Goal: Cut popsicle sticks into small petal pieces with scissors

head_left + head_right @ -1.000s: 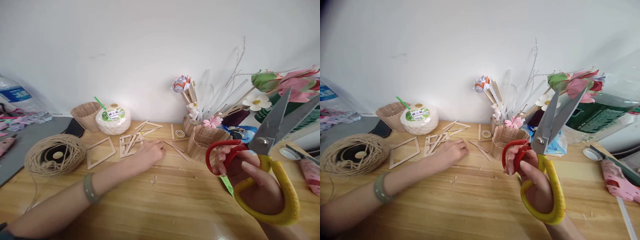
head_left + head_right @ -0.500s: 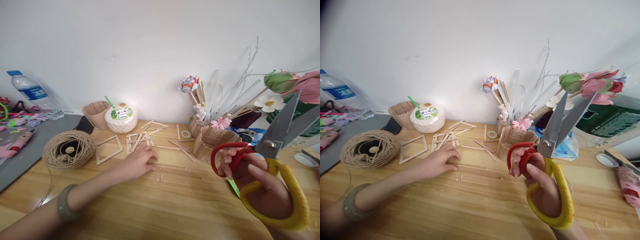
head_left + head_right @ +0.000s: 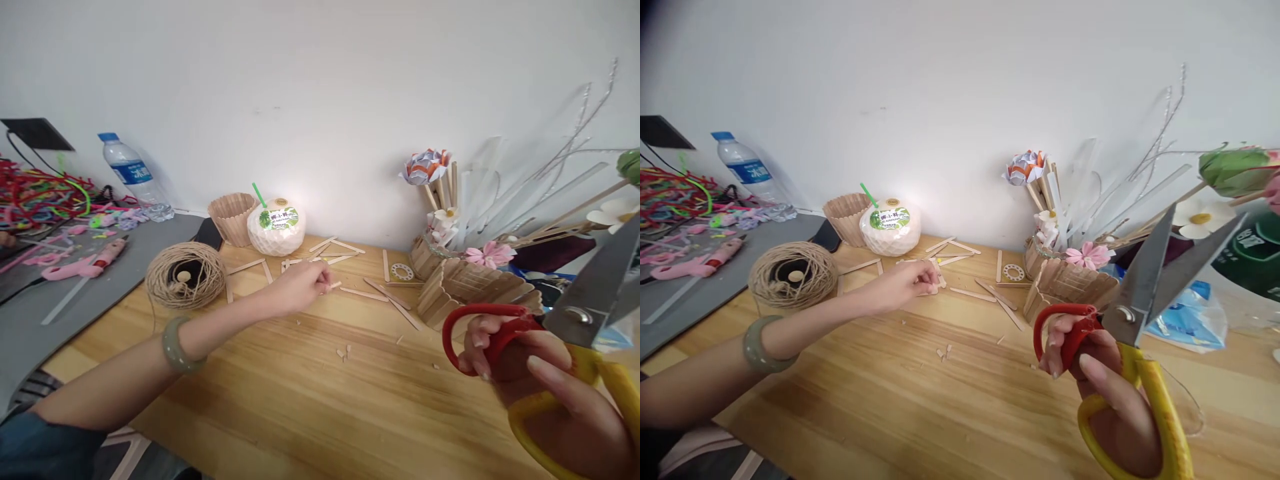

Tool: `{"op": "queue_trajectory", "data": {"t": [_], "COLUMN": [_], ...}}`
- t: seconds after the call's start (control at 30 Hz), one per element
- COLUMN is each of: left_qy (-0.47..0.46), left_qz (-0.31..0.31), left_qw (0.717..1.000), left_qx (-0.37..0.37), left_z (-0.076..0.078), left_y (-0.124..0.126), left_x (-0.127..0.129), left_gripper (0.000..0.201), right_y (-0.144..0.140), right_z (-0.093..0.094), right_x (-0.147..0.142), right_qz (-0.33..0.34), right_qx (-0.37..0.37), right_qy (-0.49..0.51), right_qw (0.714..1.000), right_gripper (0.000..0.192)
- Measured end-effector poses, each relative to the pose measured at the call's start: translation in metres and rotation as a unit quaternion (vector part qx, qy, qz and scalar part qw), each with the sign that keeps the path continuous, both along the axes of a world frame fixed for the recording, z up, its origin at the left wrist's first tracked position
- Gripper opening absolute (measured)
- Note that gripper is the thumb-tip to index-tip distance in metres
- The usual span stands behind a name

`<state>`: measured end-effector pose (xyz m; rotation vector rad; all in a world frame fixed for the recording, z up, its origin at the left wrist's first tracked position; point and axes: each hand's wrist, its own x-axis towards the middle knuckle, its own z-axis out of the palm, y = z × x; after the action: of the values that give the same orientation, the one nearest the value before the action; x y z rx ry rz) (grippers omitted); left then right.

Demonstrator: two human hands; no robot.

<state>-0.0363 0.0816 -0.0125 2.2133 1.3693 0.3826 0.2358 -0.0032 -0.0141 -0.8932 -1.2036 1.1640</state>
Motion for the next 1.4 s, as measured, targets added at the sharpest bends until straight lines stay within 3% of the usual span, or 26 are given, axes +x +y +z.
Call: {"op": "queue_trajectory", "data": {"t": [0.23, 0.33, 0.4, 0.5, 0.6, 0.73, 1.13, 1.4], "left_qy": [-0.053, -0.113, -0.143, -0.135, -0.134, -0.139, -0.173, -0.195], "left_qz": [0.058, 0.113, 0.097, 0.046, 0.053, 0.047, 0.024, -0.003], "left_qw": [0.992, 0.984, 0.979, 0.977, 0.979, 0.979, 0.959, 0.962], "left_qx": [-0.095, -0.080, -0.110, -0.156, -0.148, -0.144, -0.224, -0.193], "left_z": [-0.006, -0.015, -0.024, -0.034, -0.038, -0.036, -0.022, -0.036], "left_y": [-0.035, -0.059, -0.077, -0.097, -0.100, -0.084, -0.033, -0.037], "left_x": [-0.041, -0.057, -0.056, -0.038, -0.013, 0.009, 0.062, 0.113], "left_gripper": [0.022, 0.024, 0.021, 0.018, 0.012, 0.010, 0.007, 0.009], "right_y": [0.000, 0.002, 0.002, 0.003, 0.003, 0.003, 0.002, 0.003], "right_z": [0.008, 0.007, 0.006, 0.005, 0.005, 0.003, 0.009, 0.007], "right_x": [-0.011, -0.010, -0.008, -0.006, -0.006, -0.006, -0.009, -0.006], "right_qz": [-0.017, -0.021, -0.019, -0.013, -0.004, -0.009, 0.010, 0.036], "right_qx": [0.010, 0.023, 0.025, 0.020, 0.010, -0.003, 0.011, 0.016], "right_qy": [-0.049, -0.070, -0.068, -0.061, -0.049, -0.039, -0.011, 0.009], "right_qw": [0.999, 0.997, 0.997, 0.998, 0.999, 0.999, 1.000, 0.999], "right_gripper": [0.024, 0.025, 0.023, 0.022, 0.023, 0.021, 0.021, 0.018]}}
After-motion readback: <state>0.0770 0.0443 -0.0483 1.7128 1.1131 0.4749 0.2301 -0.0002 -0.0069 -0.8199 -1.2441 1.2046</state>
